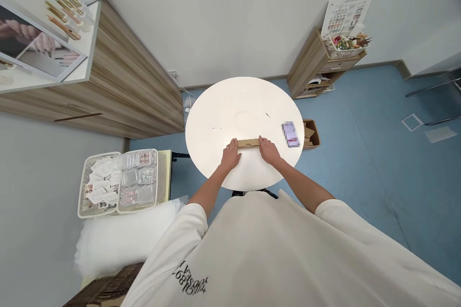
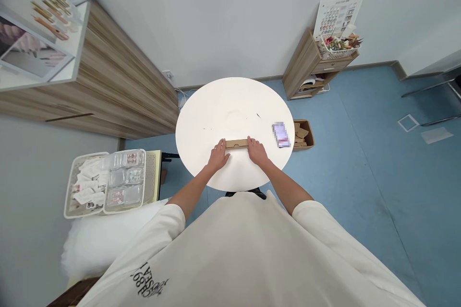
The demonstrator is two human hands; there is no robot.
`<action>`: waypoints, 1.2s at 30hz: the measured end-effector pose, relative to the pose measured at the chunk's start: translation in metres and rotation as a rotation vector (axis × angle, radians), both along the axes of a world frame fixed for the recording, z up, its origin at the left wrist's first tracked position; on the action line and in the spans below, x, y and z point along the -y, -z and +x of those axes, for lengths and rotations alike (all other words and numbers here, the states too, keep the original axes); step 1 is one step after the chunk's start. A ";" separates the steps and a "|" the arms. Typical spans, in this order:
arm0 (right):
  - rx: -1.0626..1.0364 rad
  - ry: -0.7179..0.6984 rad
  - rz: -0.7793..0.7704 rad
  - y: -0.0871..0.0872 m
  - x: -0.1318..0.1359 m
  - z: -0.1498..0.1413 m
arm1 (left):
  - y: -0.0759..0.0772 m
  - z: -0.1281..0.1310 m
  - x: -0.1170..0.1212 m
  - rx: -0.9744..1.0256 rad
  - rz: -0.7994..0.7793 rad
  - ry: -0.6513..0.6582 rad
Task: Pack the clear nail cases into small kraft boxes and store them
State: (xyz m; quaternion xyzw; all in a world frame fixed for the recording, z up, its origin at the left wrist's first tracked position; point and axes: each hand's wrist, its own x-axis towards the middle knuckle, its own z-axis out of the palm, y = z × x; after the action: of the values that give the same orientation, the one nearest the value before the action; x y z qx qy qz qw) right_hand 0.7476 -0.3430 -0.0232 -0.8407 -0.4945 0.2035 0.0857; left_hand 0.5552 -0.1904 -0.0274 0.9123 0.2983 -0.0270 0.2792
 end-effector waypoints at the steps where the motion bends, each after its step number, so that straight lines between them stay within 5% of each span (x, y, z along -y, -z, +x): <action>1: 0.010 -0.006 -0.014 0.002 0.001 -0.003 | 0.002 -0.002 0.004 -0.024 0.007 0.006; 8: 0.026 -0.016 -0.055 0.005 0.003 -0.014 | 0.009 -0.005 0.016 -0.071 0.010 -0.032; 19: -0.155 0.160 0.102 -0.010 -0.002 -0.019 | -0.006 -0.005 0.011 0.096 -0.093 -0.130; 29: -0.269 0.116 0.062 0.021 0.037 -0.047 | 0.031 -0.047 0.054 -0.006 -0.162 -0.054; 36: -0.223 0.142 0.005 0.022 0.038 -0.050 | 0.031 -0.040 0.049 0.014 -0.170 -0.082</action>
State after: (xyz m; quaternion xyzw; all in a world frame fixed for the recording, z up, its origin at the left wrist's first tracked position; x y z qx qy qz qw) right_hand 0.6977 -0.3810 -0.0452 -0.8454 -0.4218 0.2878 0.1566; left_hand 0.5151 -0.2397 -0.0581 0.8726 0.3300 -0.0346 0.3584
